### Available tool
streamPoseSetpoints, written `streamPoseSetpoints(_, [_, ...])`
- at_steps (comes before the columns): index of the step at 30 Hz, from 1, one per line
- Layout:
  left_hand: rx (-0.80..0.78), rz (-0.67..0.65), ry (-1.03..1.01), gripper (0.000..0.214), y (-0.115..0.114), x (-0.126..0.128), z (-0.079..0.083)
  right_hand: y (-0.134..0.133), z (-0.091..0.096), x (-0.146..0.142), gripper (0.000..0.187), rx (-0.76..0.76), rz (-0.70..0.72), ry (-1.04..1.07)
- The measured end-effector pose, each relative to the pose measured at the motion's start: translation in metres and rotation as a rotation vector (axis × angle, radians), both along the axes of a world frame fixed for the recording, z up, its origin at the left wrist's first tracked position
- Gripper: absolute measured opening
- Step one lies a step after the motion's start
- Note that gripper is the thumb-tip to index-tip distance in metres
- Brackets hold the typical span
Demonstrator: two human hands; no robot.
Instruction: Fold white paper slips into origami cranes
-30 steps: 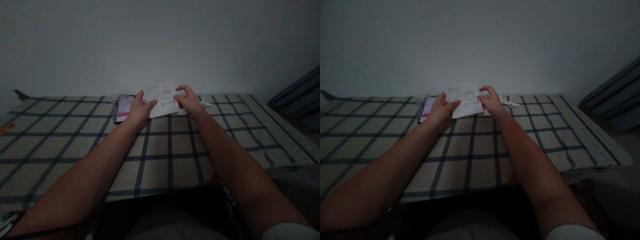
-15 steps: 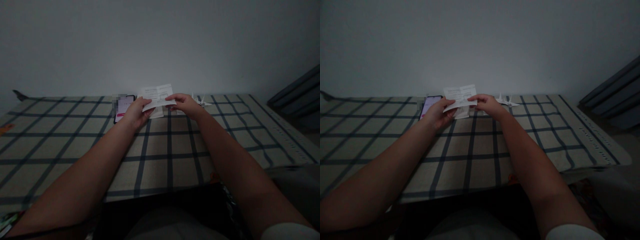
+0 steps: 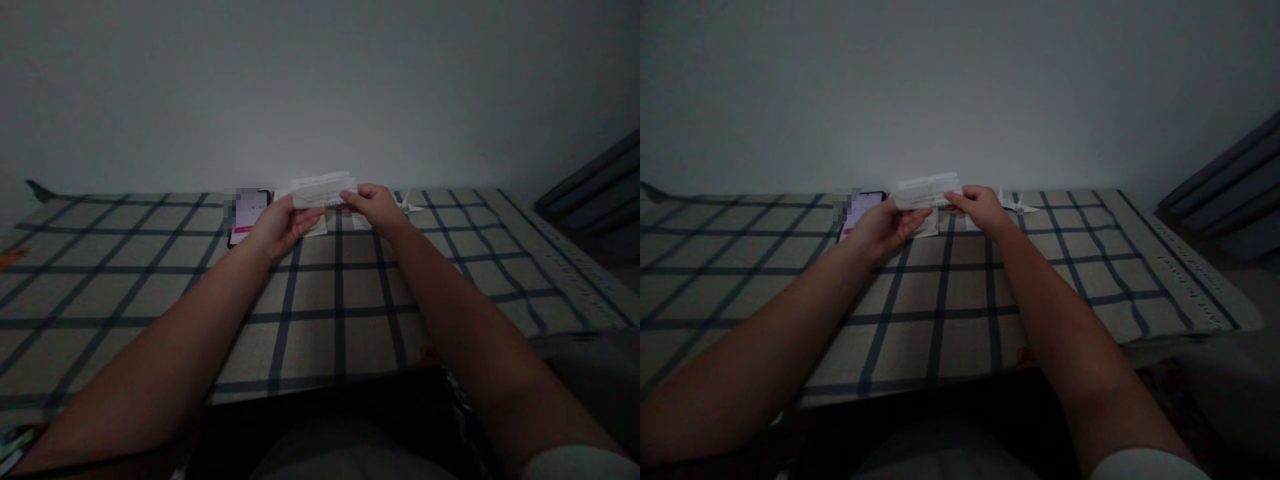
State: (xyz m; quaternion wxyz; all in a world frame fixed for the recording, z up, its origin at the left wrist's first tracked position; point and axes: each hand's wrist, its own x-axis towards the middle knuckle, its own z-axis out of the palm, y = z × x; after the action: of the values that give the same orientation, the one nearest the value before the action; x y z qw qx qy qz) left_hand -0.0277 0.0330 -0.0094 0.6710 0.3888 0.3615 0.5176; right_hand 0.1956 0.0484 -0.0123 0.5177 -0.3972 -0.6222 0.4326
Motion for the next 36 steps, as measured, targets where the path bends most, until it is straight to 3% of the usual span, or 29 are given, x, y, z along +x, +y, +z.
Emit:
streamPoseSetpoints(5, [0.186, 0.004, 0.076, 0.052, -0.014, 0.006, 0.002, 0.003, -0.001, -0.002, 0.045, -0.027, -0.072, 0.024])
streamPoseSetpoints(10, [0.229, 0.068, 0.127, 0.043, -0.013, 0.009, -0.005, 0.0, 0.002, -0.001, 0.039, -0.003, -0.099, -0.072])
streamPoseSetpoints(14, [0.181, 0.112, 0.116, 0.034, -0.013, 0.011, -0.008, 0.0, 0.002, -0.004, 0.034, -0.02, -0.054, 0.028])
streamPoseSetpoints(19, [0.178, -0.011, 0.171, 0.039, -0.021, 0.012, -0.004, 0.003, 0.003, -0.007, 0.049, -0.091, -0.059, 0.199])
streamPoseSetpoints(23, [0.129, -0.167, 0.199, 0.036, -0.023, 0.011, 0.0, 0.002, 0.004, -0.005, 0.039, -0.111, 0.026, 0.262])
streamPoseSetpoints(29, [0.15, -0.134, 0.169, 0.036, -0.02, 0.012, -0.003, -0.005, 0.006, -0.006, 0.027, -0.138, 0.167, 0.091])
streamPoseSetpoints(36, [0.2, -0.022, 0.264, 0.033, -0.02, 0.012, -0.009, -0.008, 0.005, -0.012, 0.021, -0.112, 0.157, -0.018])
